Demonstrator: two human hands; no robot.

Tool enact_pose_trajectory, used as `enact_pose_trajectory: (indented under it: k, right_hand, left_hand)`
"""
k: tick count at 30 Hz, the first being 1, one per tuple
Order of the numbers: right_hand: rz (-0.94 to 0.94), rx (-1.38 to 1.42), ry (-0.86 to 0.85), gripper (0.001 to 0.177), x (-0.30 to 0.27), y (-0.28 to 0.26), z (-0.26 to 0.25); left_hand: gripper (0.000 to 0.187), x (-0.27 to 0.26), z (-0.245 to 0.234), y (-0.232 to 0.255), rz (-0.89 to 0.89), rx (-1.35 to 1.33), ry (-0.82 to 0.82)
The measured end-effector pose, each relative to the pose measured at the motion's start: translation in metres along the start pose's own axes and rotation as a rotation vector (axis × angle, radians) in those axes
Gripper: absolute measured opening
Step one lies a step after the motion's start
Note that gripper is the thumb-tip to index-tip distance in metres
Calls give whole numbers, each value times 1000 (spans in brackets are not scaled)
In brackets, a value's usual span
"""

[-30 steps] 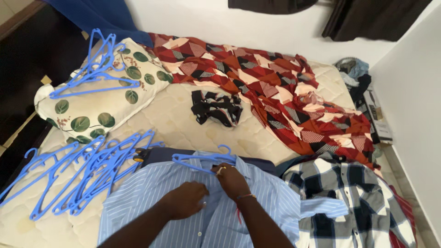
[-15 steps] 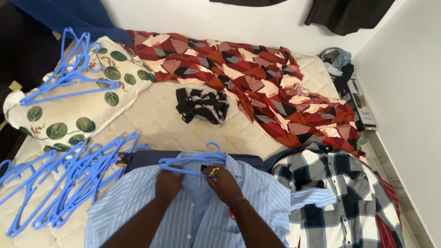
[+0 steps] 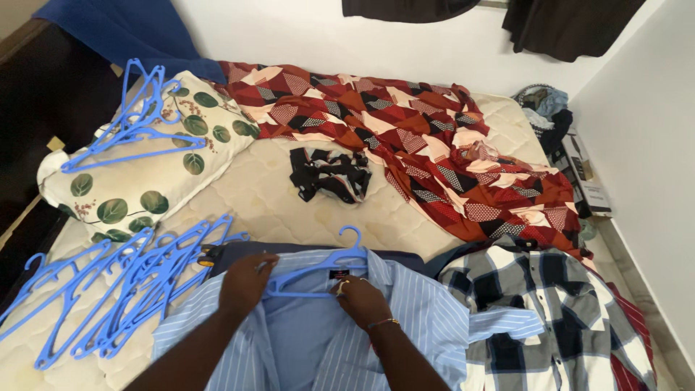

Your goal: The person buttons a light blue striped shirt laid on the bed, places it on a blue hanger, and hangs it in a wardrobe. The person then picks up a checkered shirt and begins to fold it.

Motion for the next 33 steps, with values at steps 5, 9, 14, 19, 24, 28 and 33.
enact_pose_trajectory:
  k: [5, 9, 14, 19, 24, 28, 33]
  right_hand:
    - [19, -186, 1, 24, 10, -12, 6]
    - [102, -299, -62, 21, 14, -17, 15]
    - [98, -340, 98, 18, 18, -27, 19]
    - [176, -424, 207, 45, 9, -29, -7]
    - [760, -187, 411, 108, -1, -8, -19]
    - [812, -65, 142, 108, 1, 31, -7]
    - [656, -256, 48, 60, 2, 52, 9]
  left_hand:
    - [19, -2, 3, 47, 5, 1, 103]
    - [16, 6, 8, 52, 129, -31, 193]
    - [71, -1, 54, 16, -86, -347, -412]
    - [85, -20, 77, -13, -39, -277, -437]
    - [87, -24, 74, 18, -206, 46, -179]
    - [83, -13, 67, 60, -446, 216, -394]
    - [79, -9, 59, 78, -310, 422, -565]
Point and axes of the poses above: each hand's wrist, its own x-axis towards the middle knuckle, its own z-axis out of the palm, y = z × x, the point moved 1 cm from there along x, towards the middle knuckle, and after that the axes turned 8 degrees about -x, right-handed, at the moved point
